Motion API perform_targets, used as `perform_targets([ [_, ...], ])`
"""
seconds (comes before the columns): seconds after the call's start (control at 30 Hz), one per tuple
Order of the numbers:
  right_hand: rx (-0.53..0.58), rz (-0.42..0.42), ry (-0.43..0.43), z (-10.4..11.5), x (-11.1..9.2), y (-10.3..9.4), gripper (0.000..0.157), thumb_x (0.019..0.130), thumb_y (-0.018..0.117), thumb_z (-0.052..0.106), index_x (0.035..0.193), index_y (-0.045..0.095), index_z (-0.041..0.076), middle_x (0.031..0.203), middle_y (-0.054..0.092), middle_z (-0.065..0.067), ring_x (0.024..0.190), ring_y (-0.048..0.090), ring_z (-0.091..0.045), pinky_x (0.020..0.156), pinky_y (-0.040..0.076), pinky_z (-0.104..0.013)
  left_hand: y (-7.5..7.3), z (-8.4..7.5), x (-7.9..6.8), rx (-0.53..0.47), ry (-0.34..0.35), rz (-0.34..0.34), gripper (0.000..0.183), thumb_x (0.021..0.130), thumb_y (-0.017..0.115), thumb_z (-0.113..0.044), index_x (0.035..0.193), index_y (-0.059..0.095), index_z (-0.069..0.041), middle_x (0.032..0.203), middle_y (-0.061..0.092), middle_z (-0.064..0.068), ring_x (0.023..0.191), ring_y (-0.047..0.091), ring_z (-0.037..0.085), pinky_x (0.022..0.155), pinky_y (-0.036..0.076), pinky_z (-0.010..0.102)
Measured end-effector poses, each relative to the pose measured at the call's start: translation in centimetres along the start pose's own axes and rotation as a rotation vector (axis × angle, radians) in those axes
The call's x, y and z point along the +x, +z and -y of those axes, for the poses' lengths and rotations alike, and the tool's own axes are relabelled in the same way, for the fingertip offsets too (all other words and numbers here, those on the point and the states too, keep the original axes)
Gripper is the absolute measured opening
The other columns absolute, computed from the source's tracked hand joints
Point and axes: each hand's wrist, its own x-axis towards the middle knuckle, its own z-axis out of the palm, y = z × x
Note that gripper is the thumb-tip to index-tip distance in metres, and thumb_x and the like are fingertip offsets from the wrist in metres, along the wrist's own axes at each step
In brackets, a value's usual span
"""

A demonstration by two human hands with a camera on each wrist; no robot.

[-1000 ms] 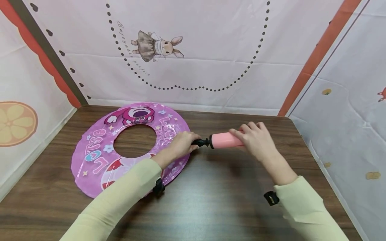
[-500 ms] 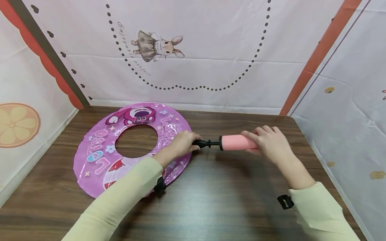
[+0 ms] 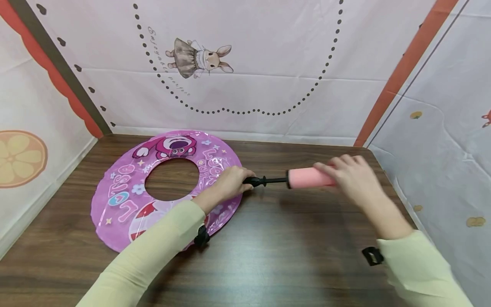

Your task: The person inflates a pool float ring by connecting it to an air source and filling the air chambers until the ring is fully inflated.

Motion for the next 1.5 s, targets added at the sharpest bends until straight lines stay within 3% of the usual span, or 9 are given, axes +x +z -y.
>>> perform_targets([
  [0.2,-0.053,-0.011,-0.047,3.3,3.4,2.2,0.056,0.061,0.083,0.026,0.113,0.063,0.016,0.089,0.062,-0.012,0.086,0.057,-0.034,0.065,0.041,-0.048,0.2,-0.1,-0.2,0.010,0.006,-0.046,0.025,0.081,0.070,-0.026,0.103,0.068,-0.015,0.092,0.070,0.002,0.082,0.065,0.017,0.075,0.053,0.031],
  [0.4,-0.061,-0.021,-0.045,4.1,4.2,3.1,0.059,0.059,0.085,0.032,0.113,0.062,0.018,0.089,0.062,-0.010,0.086,0.056,-0.033,0.067,0.042,-0.047,0.2,0.0,-0.1,-0.010,-0.013,-0.051,0.028,0.081,0.070,-0.026,0.107,0.067,-0.015,0.095,0.069,0.002,0.085,0.064,0.018,0.077,0.052,0.031],
  [0.63,-0.009,-0.056,-0.052,2.5,2.5,2.6,0.059,0.061,0.081,0.035,0.115,0.062,0.019,0.090,0.063,-0.009,0.085,0.057,-0.033,0.065,0.041,-0.045,0.1,0.1,-0.2,-0.032,-0.023,-0.013,0.023,0.081,0.069,-0.028,0.101,0.067,-0.016,0.092,0.069,0.001,0.082,0.064,0.017,0.076,0.052,0.031],
  [0.8,0.003,-0.011,-0.008,0.3,0.5,0.4,0.064,0.059,0.082,0.031,0.118,0.061,0.019,0.093,0.063,-0.010,0.087,0.056,-0.035,0.069,0.041,-0.048,0.1,0.1,-0.2,-0.043,-0.020,-0.013,0.024,0.082,0.069,-0.028,0.102,0.067,-0.016,0.093,0.069,0.001,0.083,0.064,0.018,0.076,0.052,0.032],
  [0.97,-0.010,0.046,0.091,-2.4,-1.9,-2.0,0.069,0.053,0.084,0.023,0.117,0.059,0.018,0.096,0.062,-0.011,0.088,0.054,-0.037,0.073,0.040,-0.052,0.2,0.4,-0.4,-0.027,-0.029,-0.021,0.025,0.082,0.069,-0.028,0.103,0.066,-0.016,0.095,0.069,0.001,0.086,0.064,0.018,0.078,0.052,0.032],
  [1.1,-0.038,0.071,0.118,-3.1,-2.6,-2.5,0.072,0.049,0.084,0.017,0.117,0.058,0.017,0.097,0.062,-0.013,0.089,0.052,-0.037,0.075,0.040,-0.052,0.2,0.5,-0.6,-0.009,-0.033,-0.035,0.026,0.081,0.069,-0.027,0.105,0.066,-0.015,0.096,0.069,0.001,0.087,0.064,0.019,0.079,0.052,0.032],
  [1.27,-0.021,0.016,0.026,-0.7,-0.4,-0.8,0.060,0.057,0.081,0.009,0.114,0.061,0.015,0.094,0.063,-0.013,0.088,0.055,-0.037,0.068,0.040,-0.051,0.2,0.3,-0.6,-0.001,-0.014,-0.057,0.024,0.081,0.070,-0.025,0.102,0.066,-0.015,0.094,0.069,0.002,0.085,0.065,0.019,0.077,0.053,0.033],
  [1.5,-0.059,-0.027,-0.046,3.6,3.6,2.3,0.058,0.059,0.084,0.032,0.111,0.064,0.016,0.090,0.062,-0.011,0.085,0.057,-0.033,0.064,0.041,-0.046,0.5,0.0,-0.5,0.025,0.003,-0.078,0.024,0.080,0.070,-0.023,0.102,0.067,-0.014,0.090,0.069,0.002,0.080,0.065,0.018,0.073,0.054,0.031],
])
